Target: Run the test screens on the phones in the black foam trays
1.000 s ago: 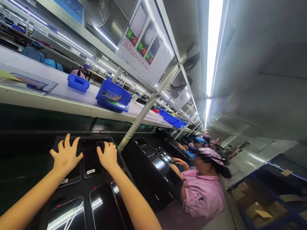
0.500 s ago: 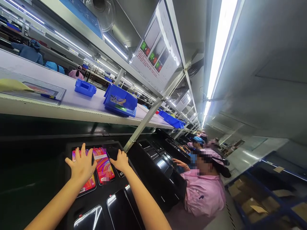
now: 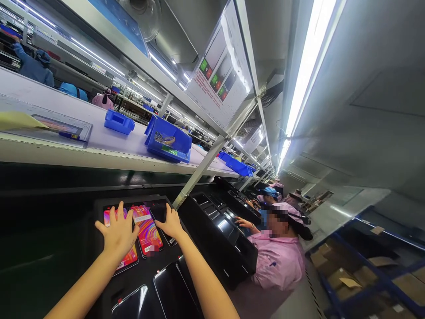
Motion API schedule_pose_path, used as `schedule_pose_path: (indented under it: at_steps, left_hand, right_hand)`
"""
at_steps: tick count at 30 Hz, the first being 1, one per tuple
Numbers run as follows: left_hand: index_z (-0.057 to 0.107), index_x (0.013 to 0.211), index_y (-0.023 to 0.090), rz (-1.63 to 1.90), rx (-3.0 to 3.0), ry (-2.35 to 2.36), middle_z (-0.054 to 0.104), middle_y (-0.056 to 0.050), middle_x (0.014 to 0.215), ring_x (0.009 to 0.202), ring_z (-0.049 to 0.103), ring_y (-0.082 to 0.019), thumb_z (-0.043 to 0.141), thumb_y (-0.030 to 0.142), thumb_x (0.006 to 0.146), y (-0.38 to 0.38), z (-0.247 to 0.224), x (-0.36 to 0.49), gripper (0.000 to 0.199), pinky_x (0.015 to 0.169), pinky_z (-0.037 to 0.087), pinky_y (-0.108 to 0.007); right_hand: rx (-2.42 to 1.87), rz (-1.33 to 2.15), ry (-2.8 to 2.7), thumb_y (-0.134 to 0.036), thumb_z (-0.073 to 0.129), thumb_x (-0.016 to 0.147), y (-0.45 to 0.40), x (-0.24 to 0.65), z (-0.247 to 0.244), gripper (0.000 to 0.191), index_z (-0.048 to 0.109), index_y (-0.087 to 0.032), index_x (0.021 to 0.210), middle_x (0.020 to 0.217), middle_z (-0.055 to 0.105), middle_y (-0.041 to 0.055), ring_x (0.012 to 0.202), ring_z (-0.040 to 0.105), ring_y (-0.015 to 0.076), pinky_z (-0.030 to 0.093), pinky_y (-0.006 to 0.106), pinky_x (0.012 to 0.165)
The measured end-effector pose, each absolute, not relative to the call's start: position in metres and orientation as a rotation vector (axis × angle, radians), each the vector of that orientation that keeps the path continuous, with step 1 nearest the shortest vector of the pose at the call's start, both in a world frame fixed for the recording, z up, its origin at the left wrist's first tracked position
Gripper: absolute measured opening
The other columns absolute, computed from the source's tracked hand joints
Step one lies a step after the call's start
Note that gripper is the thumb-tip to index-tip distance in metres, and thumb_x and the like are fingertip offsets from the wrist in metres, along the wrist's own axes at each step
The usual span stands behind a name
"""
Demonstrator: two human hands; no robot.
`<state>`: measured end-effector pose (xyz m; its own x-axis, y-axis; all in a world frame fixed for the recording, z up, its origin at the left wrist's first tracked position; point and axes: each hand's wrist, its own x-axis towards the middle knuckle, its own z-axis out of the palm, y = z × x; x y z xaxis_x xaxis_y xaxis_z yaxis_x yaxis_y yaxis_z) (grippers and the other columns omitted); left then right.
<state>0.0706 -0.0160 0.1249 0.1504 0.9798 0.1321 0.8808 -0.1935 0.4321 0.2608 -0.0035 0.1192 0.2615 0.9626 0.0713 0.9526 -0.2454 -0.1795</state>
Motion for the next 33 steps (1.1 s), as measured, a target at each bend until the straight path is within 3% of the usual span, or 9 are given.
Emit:
schedule_pose_path:
  at_steps: [5, 14, 19, 22, 24, 26, 28, 31, 33]
  left_hand:
    - [0.052, 0.126, 0.018, 0.528, 2.173, 1.81, 0.024, -0.016, 0.147, 0.133, 0.023, -0.036, 0.038, 0.024, 0.084, -0.014, 0.127, 0.07, 0.044, 0.093, 0.026, -0.065]
    - [0.054, 0.121, 0.014, 0.67, 2.19, 1.813, 0.03, -0.021, 0.144, 0.13, 0.028, -0.039, 0.034, 0.028, 0.087, -0.014, 0.121, 0.063, 0.041, 0.09, 0.028, -0.068]
    - [0.055, 0.114, 0.017, 0.833, 2.251, 1.72, 0.04, -0.013, 0.138, 0.126, 0.029, -0.044, 0.04, 0.031, 0.086, -0.008, 0.121, 0.058, 0.035, 0.088, 0.027, -0.067]
    - [0.056, 0.111, 0.013, 0.934, 2.266, 1.676, 0.039, -0.016, 0.138, 0.125, 0.027, -0.046, 0.039, 0.028, 0.086, -0.017, 0.128, 0.053, 0.034, 0.091, 0.024, -0.068]
    - [0.057, 0.11, 0.012, 0.933, 2.344, 1.594, 0.039, -0.018, 0.137, 0.127, 0.028, -0.043, 0.038, 0.026, 0.087, -0.034, 0.132, 0.047, 0.033, 0.096, 0.023, -0.065]
    - [0.059, 0.108, 0.017, 0.845, 2.493, 1.334, 0.048, -0.013, 0.13, 0.122, 0.039, -0.032, 0.041, 0.026, 0.087, -0.059, 0.133, 0.037, 0.029, 0.101, 0.03, -0.052]
    - [0.061, 0.104, 0.021, 0.7, 2.586, 0.898, 0.059, -0.006, 0.115, 0.108, 0.053, -0.021, 0.04, 0.028, 0.088, -0.088, 0.132, 0.025, 0.027, 0.095, 0.04, -0.037]
    - [0.062, 0.101, 0.023, 0.477, 2.612, 0.482, 0.064, -0.004, 0.105, 0.099, 0.056, -0.02, 0.041, 0.029, 0.09, -0.122, 0.134, 0.014, 0.025, 0.088, 0.043, -0.037]
    - [0.062, 0.103, 0.023, 0.346, 2.663, 0.428, 0.063, -0.004, 0.109, 0.102, 0.054, -0.023, 0.044, 0.033, 0.089, -0.132, 0.137, 0.015, 0.025, 0.09, 0.04, -0.042]
  right_hand:
    - [-2.282, 0.066, -1.837, -0.038, 0.062, 0.072, -0.002, 0.263, 0.116, 0.078, 0.029, -0.012, 0.138, 0.127, 0.045, 0.0164, 0.121, 0.041, 0.0272, 0.032, 0.037, 0.099]
    - [-2.27, -0.037, -1.886, -0.042, 0.069, 0.069, -0.002, 0.25, 0.128, 0.092, 0.02, -0.012, 0.141, 0.117, 0.052, 0.016, 0.11, 0.05, 0.0287, 0.037, 0.044, 0.094]
    - [-2.222, -0.117, -1.905, -0.041, 0.053, 0.086, -0.011, 0.241, 0.141, 0.05, 0.041, -0.018, 0.128, 0.125, 0.049, 0.0094, 0.108, 0.051, 0.0237, 0.041, 0.047, 0.092]
    - [-2.161, -0.08, -1.939, -0.041, 0.058, 0.082, -0.036, 0.243, 0.161, 0.063, 0.034, -0.013, 0.134, 0.129, 0.044, 0.0136, 0.117, 0.044, 0.0256, 0.037, 0.042, 0.096]
    - [-2.104, -0.027, -1.973, -0.038, 0.06, 0.079, -0.068, 0.248, 0.174, 0.066, 0.034, -0.013, 0.135, 0.129, 0.045, 0.014, 0.122, 0.039, 0.0246, 0.033, 0.038, 0.1]
    - [-2.053, 0.026, -1.99, -0.032, 0.057, 0.081, -0.109, 0.254, 0.18, 0.055, 0.04, -0.017, 0.131, 0.123, 0.051, 0.0102, 0.116, 0.044, 0.0214, 0.033, 0.037, 0.099]
    - [-2.029, 0.068, -1.973, -0.028, 0.051, 0.084, -0.154, 0.256, 0.176, 0.043, 0.046, -0.019, 0.126, 0.116, 0.055, 0.0084, 0.109, 0.049, 0.02, 0.036, 0.038, 0.096]
    - [-2.053, 0.129, -1.92, -0.027, 0.052, 0.082, -0.209, 0.246, 0.153, 0.037, 0.053, -0.021, 0.118, 0.102, 0.06, 0.0062, 0.097, 0.055, 0.019, 0.044, 0.035, 0.085]
    - [-2.083, 0.125, -1.876, -0.029, 0.052, 0.081, -0.228, 0.234, 0.133, 0.04, 0.051, -0.022, 0.12, 0.107, 0.058, 0.007, 0.099, 0.055, 0.0193, 0.045, 0.034, 0.085]
